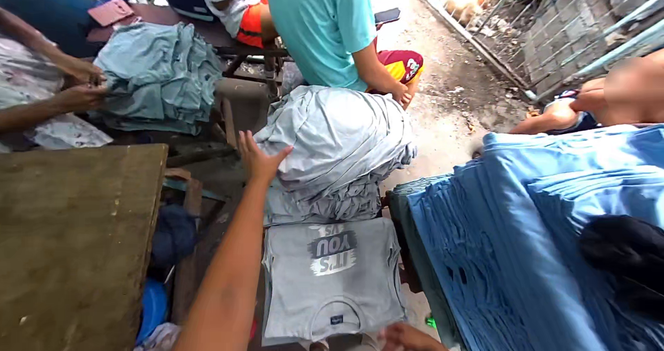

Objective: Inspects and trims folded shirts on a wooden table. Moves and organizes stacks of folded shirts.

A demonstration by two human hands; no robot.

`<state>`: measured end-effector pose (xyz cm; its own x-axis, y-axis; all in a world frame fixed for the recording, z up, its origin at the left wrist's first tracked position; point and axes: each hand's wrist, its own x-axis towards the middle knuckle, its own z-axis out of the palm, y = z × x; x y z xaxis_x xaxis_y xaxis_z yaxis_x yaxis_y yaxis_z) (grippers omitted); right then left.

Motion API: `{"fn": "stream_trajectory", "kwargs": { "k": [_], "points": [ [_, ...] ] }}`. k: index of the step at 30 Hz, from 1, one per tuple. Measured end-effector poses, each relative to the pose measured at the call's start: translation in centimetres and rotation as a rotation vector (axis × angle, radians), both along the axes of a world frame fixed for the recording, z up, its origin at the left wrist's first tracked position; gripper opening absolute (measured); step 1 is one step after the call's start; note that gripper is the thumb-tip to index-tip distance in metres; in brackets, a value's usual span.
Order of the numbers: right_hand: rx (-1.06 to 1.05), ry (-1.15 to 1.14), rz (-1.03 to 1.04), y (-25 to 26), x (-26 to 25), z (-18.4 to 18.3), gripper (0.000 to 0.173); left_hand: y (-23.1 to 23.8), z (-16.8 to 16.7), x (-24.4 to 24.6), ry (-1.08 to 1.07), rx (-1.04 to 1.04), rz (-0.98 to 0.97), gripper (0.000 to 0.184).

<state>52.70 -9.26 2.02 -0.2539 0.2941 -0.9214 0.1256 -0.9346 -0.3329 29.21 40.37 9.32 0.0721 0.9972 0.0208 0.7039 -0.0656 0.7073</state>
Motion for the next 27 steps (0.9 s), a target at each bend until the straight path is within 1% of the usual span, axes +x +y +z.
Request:
{"fn": "stream_trajectory", "kwargs": {
  "k": [1, 2, 3, 4, 5, 7, 9, 10, 12, 14, 15, 17, 19, 20, 21, 23, 24, 25, 26, 27],
  "points": [
    [0.058, -0.029, -0.173, 1.5, 0.7, -0.4, 0.044, 1.8, 0.3, 0.6, 0.091, -0.085, -0.046, 0.111],
    [0.122, -0.072, -0.346, 2.8, 1.2, -0.9, 0.043, 2.8, 0.6, 1.3, 0.188, -0.181, -0.1, 0.096],
    [0.181, -0.142, -0.468, 4.0, 1.6, -1.1, 0.041, 2.9, 1.2, 2.4, 0.278, -0.232, -0.158, 0.078],
    [0.224, -0.23, -0.524, 5.2, 1.9, -1.1, 0.039, 2.1, 2.3, 3.7, 0.326, -0.238, -0.206, 0.061],
    [0.255, -0.313, -0.531, 6.1, 2.2, -1.1, 0.037, 0.5, 3.6, 5.1, 0.312, -0.205, -0.239, 0.05],
    [0.316, -0.37, -0.52, 7.7, 2.0, -0.5, 0.036, -3.9, 5.9, 7.4, 0.193, -0.114, -0.283, 0.045],
    [0.375, -0.246, -0.618, 10.2, 0.9, 1.3, 0.035, -7.5, 6.9, 8.2, 0.062, -0.01, -0.313, 0.041],
    [0.406, -0.16, -0.684, 11.8, 0.4, 2.2, 0.036, -8.7, 6.8, 8.0, 0.013, 0.015, -0.327, 0.039],
    [0.482, -0.05, -0.836, 15.5, -0.6, 3.7, 0.041, -10.1, 6.5, 7.1, -0.046, -0.037, -0.322, 0.037],
    [0.54, -0.029, -0.985, 20.1, -1.6, 4.8, 0.047, -12.4, 8.3, 6.4, -0.072, -0.158, -0.336, 0.039],
    [0.534, -0.029, -1.029, 22.4, -2.3, 5.3, 0.052, -13.8, 9.6, 6.1, -0.11, -0.19, -0.357, 0.039],
    [0.456, 0.001, -1.091, 25.9, -4.1, 6.3, 0.066, -16.6, 11.6, 5.0, -0.281, -0.26, -0.329, 0.039],
    [0.393, 0.096, -1.161, 27.9, -6.5, 7.6, 0.075, -17.8, 13.3, 3.2, -0.597, -0.42, -0.219, 0.041],
    [0.386, 0.149, -1.208, 28.6, -7.5, 8.4, 0.074, -17.6, 14.2, 2.1, -0.753, -0.498, -0.157, 0.04],
    [0.389, 0.203, -1.257, 29.2, -8.4, 9.2, 0.065, -17.0, 15.1, 0.8, -0.887, -0.566, -0.113, 0.038],
    [0.453, 0.287, -1.402, 30.0, -10.5, 10.3, 0.025, -14.8, 16.8, -2.9, -1.088, -0.681, -0.094, 0.035],
    [0.509, 0.353, -1.442, 30.1, -11.0, 10.9, 0.028, -13.5, 17.5, -4.9, -1.175, -0.703, -0.109, 0.034],
    [0.579, 0.334, -1.395, 29.6, -11.3, 11.8, 0.027, -12.1, 18.0, -6.8, -1.268, -0.693, -0.159, 0.035],
    [0.645, 0.221, -1.304, 29.0, -11.6, 12.7, 0.018, -10.8, 18.0, -8.6, -1.381, -0.655, -0.218, 0.037],
    [0.684, 0.095, -1.201, 28.3, -11.7, 13.5, 0.013, -9.4, 17.1, -10.0, -1.518, -0.598, -0.255, 0.043]
  ]
}}
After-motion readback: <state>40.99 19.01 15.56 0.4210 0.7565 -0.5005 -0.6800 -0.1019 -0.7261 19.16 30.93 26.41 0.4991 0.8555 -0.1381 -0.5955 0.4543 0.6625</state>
